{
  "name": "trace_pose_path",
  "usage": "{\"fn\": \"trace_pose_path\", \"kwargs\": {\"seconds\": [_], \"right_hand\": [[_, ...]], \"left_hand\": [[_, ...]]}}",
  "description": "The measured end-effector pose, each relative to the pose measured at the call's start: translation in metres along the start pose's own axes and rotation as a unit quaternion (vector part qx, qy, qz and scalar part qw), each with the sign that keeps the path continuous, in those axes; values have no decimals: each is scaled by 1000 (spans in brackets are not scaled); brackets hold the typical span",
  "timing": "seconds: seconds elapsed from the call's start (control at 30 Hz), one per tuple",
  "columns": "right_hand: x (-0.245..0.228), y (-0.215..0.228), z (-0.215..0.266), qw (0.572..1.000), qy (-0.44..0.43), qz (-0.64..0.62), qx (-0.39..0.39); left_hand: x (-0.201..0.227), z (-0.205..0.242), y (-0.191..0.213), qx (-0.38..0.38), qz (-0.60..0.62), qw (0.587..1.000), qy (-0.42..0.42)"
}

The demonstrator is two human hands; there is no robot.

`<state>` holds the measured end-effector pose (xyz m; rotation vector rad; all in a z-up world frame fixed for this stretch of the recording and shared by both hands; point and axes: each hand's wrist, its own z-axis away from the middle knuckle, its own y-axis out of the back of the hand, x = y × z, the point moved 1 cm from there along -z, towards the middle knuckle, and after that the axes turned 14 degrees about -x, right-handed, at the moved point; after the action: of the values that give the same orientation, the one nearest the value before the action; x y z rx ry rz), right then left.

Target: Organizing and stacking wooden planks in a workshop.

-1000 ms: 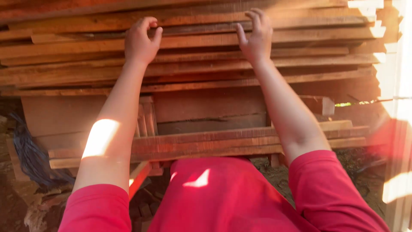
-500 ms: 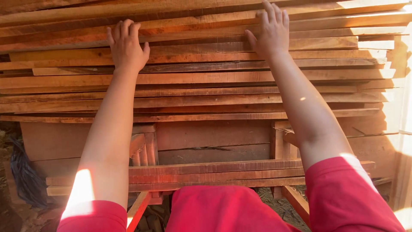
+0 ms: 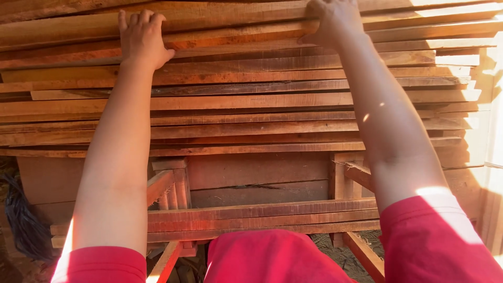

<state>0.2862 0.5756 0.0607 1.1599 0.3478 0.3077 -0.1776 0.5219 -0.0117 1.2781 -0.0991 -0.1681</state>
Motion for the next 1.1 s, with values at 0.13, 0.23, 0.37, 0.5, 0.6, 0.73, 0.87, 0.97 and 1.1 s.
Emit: {"fn": "trace_pose_path", "kwargs": {"seconds": [0.13, 0.23, 0.37, 0.5, 0.6, 0.73, 0.87, 0.97, 1.1], "right_hand": [[-7, 15, 5, 1000, 14, -28, -2], [-5, 4, -1, 999, 7, 21, -36], [-6, -8, -3, 992, 16, 114, -49], [3, -20, -3, 991, 60, 116, -18], [4, -21, -2, 988, 89, 120, -30], [15, -25, 6, 971, 129, 200, 28], [12, -3, 43, 962, 140, 236, -6], [9, 7, 74, 937, 178, 277, 118], [4, -20, 89, 979, 148, 140, -27]], "left_hand": [[9, 3, 15, 7, -66, 998, -11], [12, 4, 12, 26, -62, 998, -9], [18, 4, 9, -19, -118, 993, -4], [19, 10, 9, 14, -73, 997, -14], [17, 19, 12, 32, -47, 997, -43], [15, 22, 19, 50, -63, 994, -68], [21, 59, 64, 27, -71, 993, -87], [30, 74, 82, -74, -54, 989, -119], [47, 96, 84, -202, 72, 975, -55]]}}
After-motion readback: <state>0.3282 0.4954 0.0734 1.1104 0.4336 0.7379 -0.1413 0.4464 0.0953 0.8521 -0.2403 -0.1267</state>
